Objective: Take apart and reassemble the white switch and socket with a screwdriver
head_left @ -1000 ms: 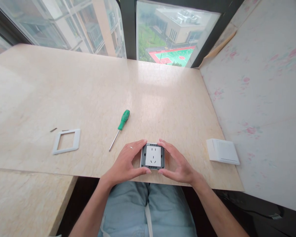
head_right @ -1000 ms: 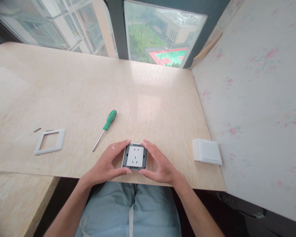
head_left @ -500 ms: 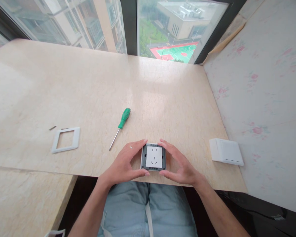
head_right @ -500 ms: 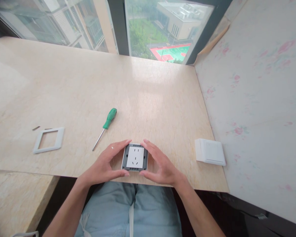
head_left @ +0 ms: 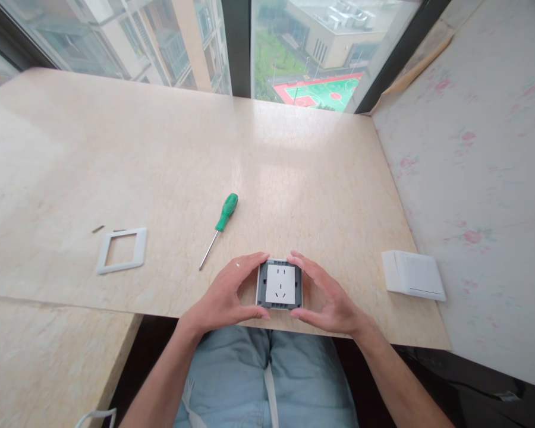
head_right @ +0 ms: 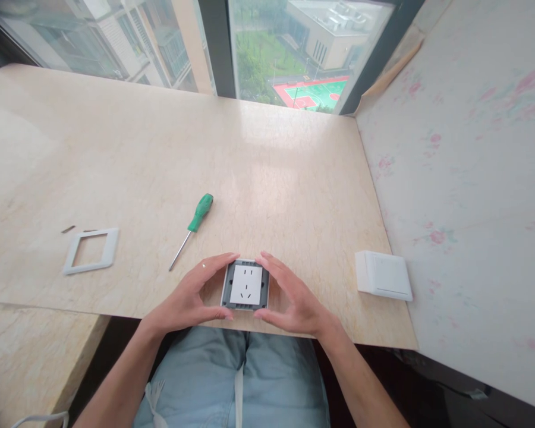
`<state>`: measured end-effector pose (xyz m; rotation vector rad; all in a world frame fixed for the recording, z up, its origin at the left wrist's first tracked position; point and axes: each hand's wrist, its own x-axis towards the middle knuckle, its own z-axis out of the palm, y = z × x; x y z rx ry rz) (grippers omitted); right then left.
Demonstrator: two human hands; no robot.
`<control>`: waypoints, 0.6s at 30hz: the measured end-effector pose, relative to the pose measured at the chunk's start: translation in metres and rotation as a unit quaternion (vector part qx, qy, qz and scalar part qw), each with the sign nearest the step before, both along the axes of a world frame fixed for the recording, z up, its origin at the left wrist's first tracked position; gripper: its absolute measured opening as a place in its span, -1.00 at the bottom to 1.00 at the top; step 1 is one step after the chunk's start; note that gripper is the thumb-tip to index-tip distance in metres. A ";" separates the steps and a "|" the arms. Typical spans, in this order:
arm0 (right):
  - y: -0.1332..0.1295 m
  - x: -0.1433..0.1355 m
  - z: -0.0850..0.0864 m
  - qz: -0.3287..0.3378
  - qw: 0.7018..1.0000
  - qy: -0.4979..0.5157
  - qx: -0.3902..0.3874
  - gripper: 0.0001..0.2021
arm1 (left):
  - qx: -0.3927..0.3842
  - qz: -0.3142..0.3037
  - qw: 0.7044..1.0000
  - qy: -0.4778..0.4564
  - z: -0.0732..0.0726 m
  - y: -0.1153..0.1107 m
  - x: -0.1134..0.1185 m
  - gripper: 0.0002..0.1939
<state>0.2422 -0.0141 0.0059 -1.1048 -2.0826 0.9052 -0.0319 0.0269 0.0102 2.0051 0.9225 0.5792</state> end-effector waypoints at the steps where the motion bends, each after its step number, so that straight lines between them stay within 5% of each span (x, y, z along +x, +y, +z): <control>1: 0.000 0.000 0.000 0.000 1.000 0.002 0.000 -0.07 | 0.000 0.000 1.000 0.000 -0.001 0.000 0.000 -0.02; 18: 0.000 0.001 -0.003 0.002 1.000 0.002 0.026 -0.07 | 0.014 0.009 1.000 -0.013 -0.003 -0.004 0.001 -0.08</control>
